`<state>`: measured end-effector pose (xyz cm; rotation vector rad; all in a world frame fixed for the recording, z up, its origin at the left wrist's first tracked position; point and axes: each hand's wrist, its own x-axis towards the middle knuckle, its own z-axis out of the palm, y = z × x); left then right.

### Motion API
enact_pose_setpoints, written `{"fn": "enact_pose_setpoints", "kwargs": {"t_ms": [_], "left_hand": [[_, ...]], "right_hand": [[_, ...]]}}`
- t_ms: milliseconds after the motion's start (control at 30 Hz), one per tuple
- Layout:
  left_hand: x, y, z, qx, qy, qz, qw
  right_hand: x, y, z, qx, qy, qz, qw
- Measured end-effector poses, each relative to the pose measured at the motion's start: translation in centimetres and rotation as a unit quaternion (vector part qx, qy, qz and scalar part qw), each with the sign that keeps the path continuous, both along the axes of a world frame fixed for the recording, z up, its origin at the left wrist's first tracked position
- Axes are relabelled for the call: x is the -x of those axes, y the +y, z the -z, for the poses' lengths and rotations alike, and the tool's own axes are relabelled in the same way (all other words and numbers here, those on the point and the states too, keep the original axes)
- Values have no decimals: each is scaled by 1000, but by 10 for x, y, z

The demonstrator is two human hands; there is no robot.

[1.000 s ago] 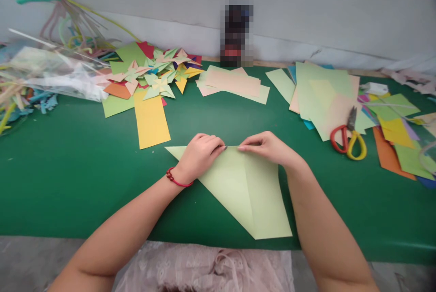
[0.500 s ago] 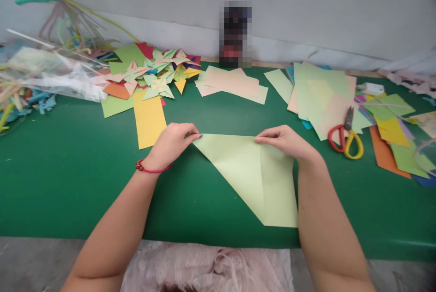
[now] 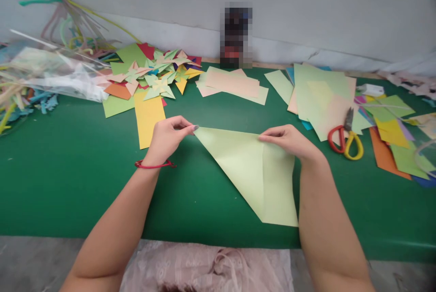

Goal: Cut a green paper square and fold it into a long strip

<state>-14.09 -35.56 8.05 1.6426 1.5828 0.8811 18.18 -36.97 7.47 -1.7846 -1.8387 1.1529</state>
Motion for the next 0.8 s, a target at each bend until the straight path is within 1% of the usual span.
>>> {"fn": "enact_pose_setpoints", "kwargs": {"t_ms": [167, 267, 333, 400, 467, 567, 633, 733, 800], "left_hand": [[1, 1, 1, 18, -42, -43, 998], [1, 2, 0, 33, -109, -13, 993], [-1, 2, 1, 62, -172, 20, 983], [-4, 3, 5, 98, -215, 38, 971], [-7, 3, 9, 119, -229, 26, 966], [-9, 4, 16, 118, -222, -29, 967], [-9, 5, 19, 117, -221, -54, 967], [-11, 4, 19, 120, -246, -50, 961], [-16, 1, 19, 126, -282, -43, 950]], "right_hand": [[0, -1, -1, -4, 13, 7, 1000], [1, -2, -2, -11, 24, 18, 999], [1, -2, -2, -17, 32, 29, 999], [3, -3, -3, -23, 37, 40, 998], [4, -3, -3, -26, 41, 48, 998], [5, -4, -3, -25, 45, 54, 997], [4, -3, -2, -28, 47, 65, 996], [7, -3, 0, -47, 53, 95, 993], [15, -3, 2, -64, 61, 107, 990]]}}
